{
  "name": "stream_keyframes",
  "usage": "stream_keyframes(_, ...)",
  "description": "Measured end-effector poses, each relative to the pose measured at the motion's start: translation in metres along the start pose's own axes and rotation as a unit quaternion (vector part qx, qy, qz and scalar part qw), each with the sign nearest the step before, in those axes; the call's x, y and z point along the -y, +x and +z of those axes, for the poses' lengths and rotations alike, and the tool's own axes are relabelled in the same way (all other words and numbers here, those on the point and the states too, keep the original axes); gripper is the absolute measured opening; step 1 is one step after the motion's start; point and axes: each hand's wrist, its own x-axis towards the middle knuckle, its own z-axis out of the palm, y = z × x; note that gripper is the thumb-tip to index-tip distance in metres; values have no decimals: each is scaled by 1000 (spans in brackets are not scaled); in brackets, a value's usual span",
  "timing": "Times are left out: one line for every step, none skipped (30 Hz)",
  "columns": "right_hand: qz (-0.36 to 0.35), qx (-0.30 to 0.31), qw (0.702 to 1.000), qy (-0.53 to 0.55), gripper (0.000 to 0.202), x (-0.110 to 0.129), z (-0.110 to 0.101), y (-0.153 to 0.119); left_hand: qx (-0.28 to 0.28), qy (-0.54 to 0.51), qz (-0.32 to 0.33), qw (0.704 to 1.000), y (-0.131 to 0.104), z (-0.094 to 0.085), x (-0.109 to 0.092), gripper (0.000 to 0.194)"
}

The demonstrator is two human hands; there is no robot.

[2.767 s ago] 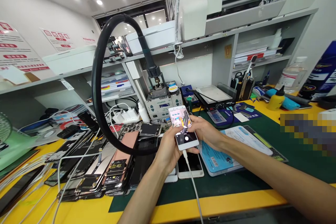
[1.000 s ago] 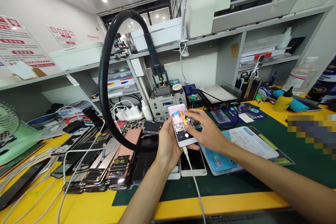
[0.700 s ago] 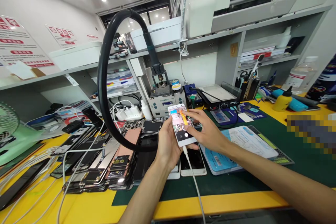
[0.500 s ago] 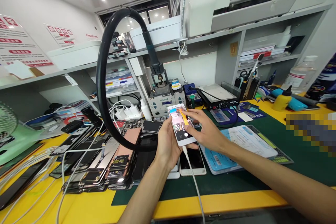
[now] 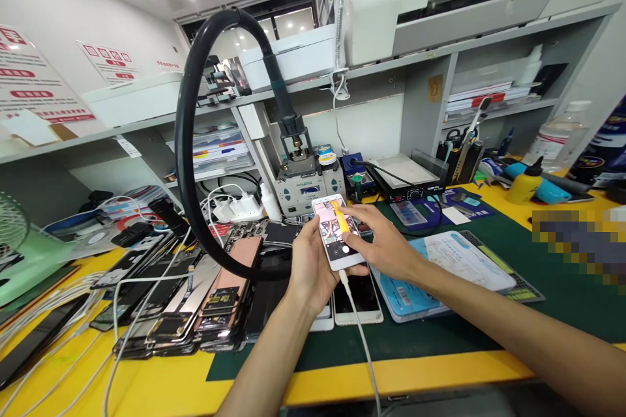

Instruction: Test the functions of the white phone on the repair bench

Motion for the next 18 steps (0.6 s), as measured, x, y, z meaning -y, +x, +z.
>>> stream_keyframes(-2,-1,1000,-1,48,0,0,0,2,-1,-2,1000,0,0,0,47)
stream_keyframes(-5,-2,1000,-1,48,0,0,0,3,-2,-3,1000,0,-1,0,47)
stream_keyframes(-8,-3,1000,0,48,0,0,0,4,-3,-3,1000,0,-1,0,46)
stream_keyframes(-10,-4,1000,1,48,1,0,0,4,-5,-3,1000,0,-1,0,46)
stream_keyframes(-10,-5,1000,2,47,1,-1,0,3,-6,-2,1000,0,-2,0,46)
stream_keyframes(-9,-4,1000,2,47,1,-1,0,3,-7,-2,1000,1,-2,0,47)
stream_keyframes(-8,-5,1000,3,48,2,-1,0,3,-8,-2,1000,1,-2,0,47)
stream_keyframes(-6,-5,1000,3,48,2,-1,-1,2,-8,-2,1000,1,-2,0,48)
stream_keyframes(-3,-5,1000,4,48,2,-1,-1,3,-10,-2,1000,1,-2,0,48)
stream_keyframes(0,-4,1000,6,48,3,-1,-1,5,-11,-2,1000,1,-2,0,48)
stream_keyframes(4,-3,1000,7,49,3,-2,-1,6,-13,-3,1000,1,-2,0,48)
stream_keyframes(7,-2,1000,8,49,3,-2,-1,6,-15,-5,1000,1,-2,-1,48)
stream_keyframes(9,-1,1000,10,50,4,-2,-1,8,-16,-6,1000,1,-3,-1,48)
stream_keyframes(9,0,1000,11,50,4,-2,-1,9,-17,-6,1000,1,-3,-1,49)
stream_keyframes(5,-1,1000,14,50,5,-2,-2,11,-17,-6,1000,1,-3,-1,49)
stream_keyframes(-1,-4,1000,17,50,6,-2,-2,12,-18,-5,1000,1,-3,-1,49)
stream_keyframes(-9,-7,1000,23,49,6,-2,-2,14,-17,-4,1000,1,-4,-1,49)
stream_keyframes(-15,-13,999,31,48,7,-2,-2,14,-17,-5,1000,1,-4,-1,49)
